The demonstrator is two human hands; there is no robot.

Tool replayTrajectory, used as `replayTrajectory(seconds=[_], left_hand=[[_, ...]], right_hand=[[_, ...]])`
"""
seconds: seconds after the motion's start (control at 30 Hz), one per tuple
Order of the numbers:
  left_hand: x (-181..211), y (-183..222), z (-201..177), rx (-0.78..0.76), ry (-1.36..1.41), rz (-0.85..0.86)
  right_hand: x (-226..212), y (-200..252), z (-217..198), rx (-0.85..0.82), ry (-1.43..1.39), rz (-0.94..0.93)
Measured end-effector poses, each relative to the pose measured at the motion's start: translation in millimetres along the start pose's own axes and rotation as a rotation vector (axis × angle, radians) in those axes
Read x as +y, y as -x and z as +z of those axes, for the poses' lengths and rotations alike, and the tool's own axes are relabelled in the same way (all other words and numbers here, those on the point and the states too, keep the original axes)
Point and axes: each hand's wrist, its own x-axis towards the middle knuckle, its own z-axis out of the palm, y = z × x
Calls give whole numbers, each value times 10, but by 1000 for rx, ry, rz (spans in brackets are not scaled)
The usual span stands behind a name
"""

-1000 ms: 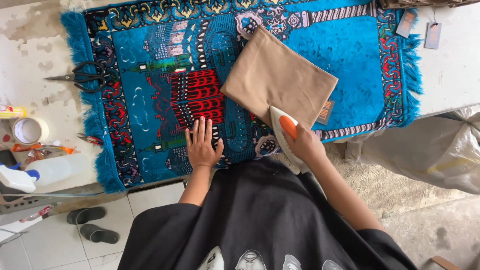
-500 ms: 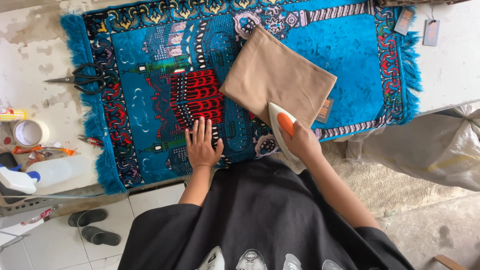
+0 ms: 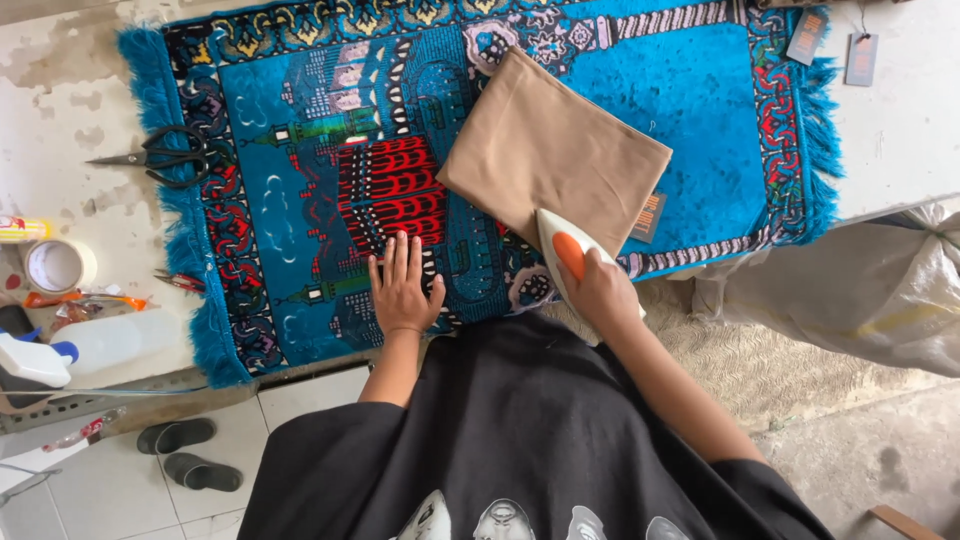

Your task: The person is ironing a folded pair of pants on a mat on the floor.

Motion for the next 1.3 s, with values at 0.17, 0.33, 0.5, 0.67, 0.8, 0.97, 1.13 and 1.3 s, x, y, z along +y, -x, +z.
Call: replayTrajectory(seconds=[0.17, 0.33, 0.5, 0.67, 0.8, 0.97, 1.13, 1.3], left_hand=[[-9, 24, 23, -3, 13, 1], [11, 41, -35, -4, 13, -12], [7, 11, 13, 1, 1, -5], [15, 42, 26, -28, 0, -22], [16, 32, 24, -24, -12, -26], [21, 21, -3, -22, -7, -25], [16, 26, 11, -25, -11, -20], [24, 22, -4, -14, -7, -20]], right_hand=[[26, -35, -269, -35, -64, 87], [372, 187, -194, -162, -153, 171], [173, 102, -326, -167, -136, 140], [-137, -126, -325, -128, -121, 107], [-26, -22, -370, -112, -144, 158], [454, 91, -195, -162, -181, 245], [144, 22, -438, -183, -194, 212], [-237, -233, -356, -122, -186, 164]])
